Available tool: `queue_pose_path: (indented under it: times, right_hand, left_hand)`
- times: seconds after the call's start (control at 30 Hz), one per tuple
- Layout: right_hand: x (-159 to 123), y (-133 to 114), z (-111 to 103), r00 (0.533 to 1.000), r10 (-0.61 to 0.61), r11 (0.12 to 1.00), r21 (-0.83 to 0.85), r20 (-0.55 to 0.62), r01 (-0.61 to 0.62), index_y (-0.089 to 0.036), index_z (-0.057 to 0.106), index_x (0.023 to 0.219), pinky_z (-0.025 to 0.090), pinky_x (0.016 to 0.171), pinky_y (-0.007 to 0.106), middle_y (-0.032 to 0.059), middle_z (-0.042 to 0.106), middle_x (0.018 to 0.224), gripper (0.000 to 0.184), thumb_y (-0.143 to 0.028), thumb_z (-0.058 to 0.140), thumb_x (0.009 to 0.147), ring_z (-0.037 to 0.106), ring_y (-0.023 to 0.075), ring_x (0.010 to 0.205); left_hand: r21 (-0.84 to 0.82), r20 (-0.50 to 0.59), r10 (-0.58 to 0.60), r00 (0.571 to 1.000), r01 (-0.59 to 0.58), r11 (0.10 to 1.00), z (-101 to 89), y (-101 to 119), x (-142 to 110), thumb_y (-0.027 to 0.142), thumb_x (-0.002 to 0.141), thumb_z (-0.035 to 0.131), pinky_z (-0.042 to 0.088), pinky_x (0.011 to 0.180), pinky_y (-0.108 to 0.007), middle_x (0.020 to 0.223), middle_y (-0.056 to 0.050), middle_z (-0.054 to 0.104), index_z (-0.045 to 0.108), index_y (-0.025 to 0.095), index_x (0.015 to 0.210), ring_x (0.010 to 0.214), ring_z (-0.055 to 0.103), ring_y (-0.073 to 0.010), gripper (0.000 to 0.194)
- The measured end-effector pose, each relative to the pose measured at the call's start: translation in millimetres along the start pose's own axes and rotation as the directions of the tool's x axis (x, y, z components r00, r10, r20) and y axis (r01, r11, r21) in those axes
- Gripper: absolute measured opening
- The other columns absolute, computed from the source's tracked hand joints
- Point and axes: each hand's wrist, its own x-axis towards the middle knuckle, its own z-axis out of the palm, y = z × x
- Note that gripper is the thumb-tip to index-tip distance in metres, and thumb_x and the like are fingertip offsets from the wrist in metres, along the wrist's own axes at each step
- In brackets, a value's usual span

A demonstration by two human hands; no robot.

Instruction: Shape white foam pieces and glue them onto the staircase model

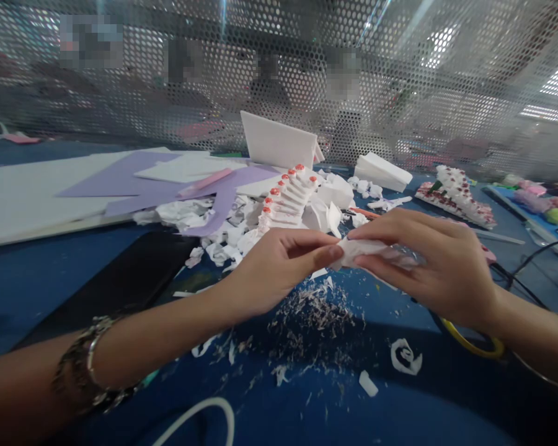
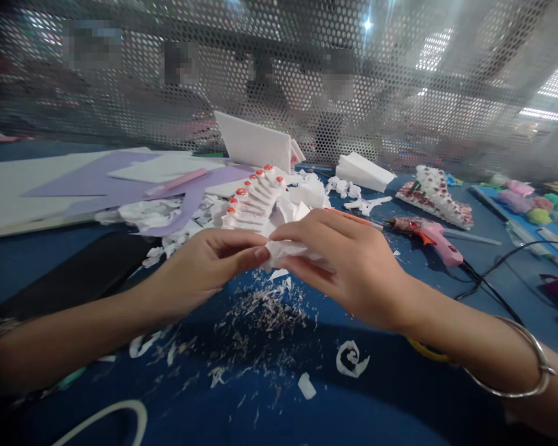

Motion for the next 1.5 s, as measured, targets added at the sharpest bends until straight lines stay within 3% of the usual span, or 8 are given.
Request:
queue_pose_path:
  times: [0.3, 0.47, 0.7, 0.93, 1.0, 1.2, 1.33, 1.5]
  right_hand:
    - [2, 0, 4, 0.99, 0.14, 0.987, 0.083, 0.021, -0.141, -0.017, 0.063, 0.077, 0.04, 0.054, 0.015, -0.0043, 0.062, 0.065, 0.006, -0.021, 0.059, 0.077, 0.049, 0.0021, 0.052]
    - [0, 3, 1, 0.986, 0.164, 0.982, 0.089, 0.014, -0.165, -0.018, 0.062, 0.084, 0.042, 0.055, 0.014, -0.0031, 0.064, 0.07, 0.009, -0.021, 0.055, 0.08, 0.054, 0.0029, 0.056]
    - [0, 7, -1, 0.968, 0.247, 0.962, 0.111, 0.034, -0.25, -0.018, 0.058, 0.095, 0.044, 0.053, 0.016, -0.0013, 0.063, 0.078, 0.018, -0.024, 0.056, 0.078, 0.055, 0.0053, 0.059]
    - [3, 15, -4, 0.967, 0.254, 0.966, 0.056, -0.006, -0.254, -0.018, 0.057, 0.093, 0.039, 0.043, 0.016, -0.006, 0.053, 0.054, 0.014, -0.02, 0.045, 0.085, 0.042, 0.003, 0.04]
    - [2, 16, -4, 0.978, 0.207, 0.978, 0.013, -0.031, -0.206, -0.017, 0.055, 0.097, 0.043, 0.05, 0.017, -0.0037, 0.057, 0.061, 0.016, -0.021, 0.047, 0.084, 0.05, 0.0047, 0.049]
    - [-2, 22, 1, 0.972, -0.234, 0.944, -0.247, -0.022, 0.221, -0.012, 0.052, 0.102, 0.048, 0.072, 0.029, 0.0083, 0.064, 0.091, 0.038, -0.031, 0.064, 0.072, 0.058, 0.0168, 0.084]
    - [-6, 21, 0, 0.953, -0.302, 0.899, -0.337, -0.012, 0.281, -0.019, 0.054, 0.092, 0.049, 0.066, 0.028, 0.003, 0.065, 0.079, 0.015, -0.018, 0.057, 0.077, 0.058, 0.0144, 0.074]
    - [-6, 10, 1, 0.966, -0.243, 0.935, -0.286, -0.082, 0.211, -0.017, 0.052, 0.098, 0.049, 0.068, 0.031, 0.0051, 0.065, 0.086, 0.024, -0.021, 0.058, 0.076, 0.058, 0.0163, 0.078]
  left_hand:
    - [-0.006, 0.0, 0.02, 1.0, -0.02, 1.0, 0.8, -3, 1, 0.028, 0.076, 0.058, 0.047, 0.062, -0.014, 0.074, 0.002, 0.07, 0.07, 0.021, 0.08, 0.07, 0.062, -0.0099, 0.015]
    - [0.002, -0.021, 0.0, 1.0, 0.0, 1.0, -1.5, -2, 1, 0.033, 0.076, 0.058, 0.046, 0.062, -0.016, 0.075, 0.002, 0.069, 0.07, 0.022, 0.082, 0.07, 0.061, -0.0111, 0.017]
    - [-0.003, -0.184, 0.01, 0.983, -0.01, 1.0, -3.9, -8, 5, 0.034, 0.074, 0.06, 0.045, 0.063, -0.015, 0.076, 0.003, 0.068, 0.07, 0.023, 0.08, 0.07, 0.059, -0.0095, 0.015]
    - [-0.026, -0.304, 0.034, 0.952, -0.044, 0.999, -4.4, -8, 6, 0.03, 0.072, 0.063, 0.047, 0.062, -0.016, 0.077, 0.001, 0.07, 0.07, 0.021, 0.08, 0.071, 0.061, -0.0107, 0.014]
    - [0.026, -0.316, 0.046, 0.948, -0.04, 0.999, -5.3, -5, 5, 0.028, 0.07, 0.064, 0.047, 0.063, -0.017, 0.078, -0.001, 0.07, 0.07, 0.019, 0.079, 0.073, 0.062, -0.0121, 0.013]
    - [0.173, -0.231, 0.224, 0.947, -0.187, 0.967, -8.0, -1, 1, 0.028, 0.072, 0.064, 0.048, 0.074, -0.025, 0.085, -0.002, 0.069, 0.069, 0.021, 0.079, 0.084, 0.061, -0.016, 0.011]
    - [0.252, -0.19, 0.311, 0.931, -0.26, 0.932, -8.8, 4, -1, 0.025, 0.073, 0.062, 0.046, 0.081, -0.026, 0.085, 0.0, 0.069, 0.068, 0.023, 0.079, 0.085, 0.061, -0.0154, 0.008]
    - [0.367, -0.168, 0.424, 0.89, -0.343, 0.865, -9.0, 7, -2, 0.025, 0.074, 0.062, 0.046, 0.082, -0.026, 0.083, 0.0, 0.069, 0.066, 0.023, 0.08, 0.083, 0.061, -0.0147, 0.007]
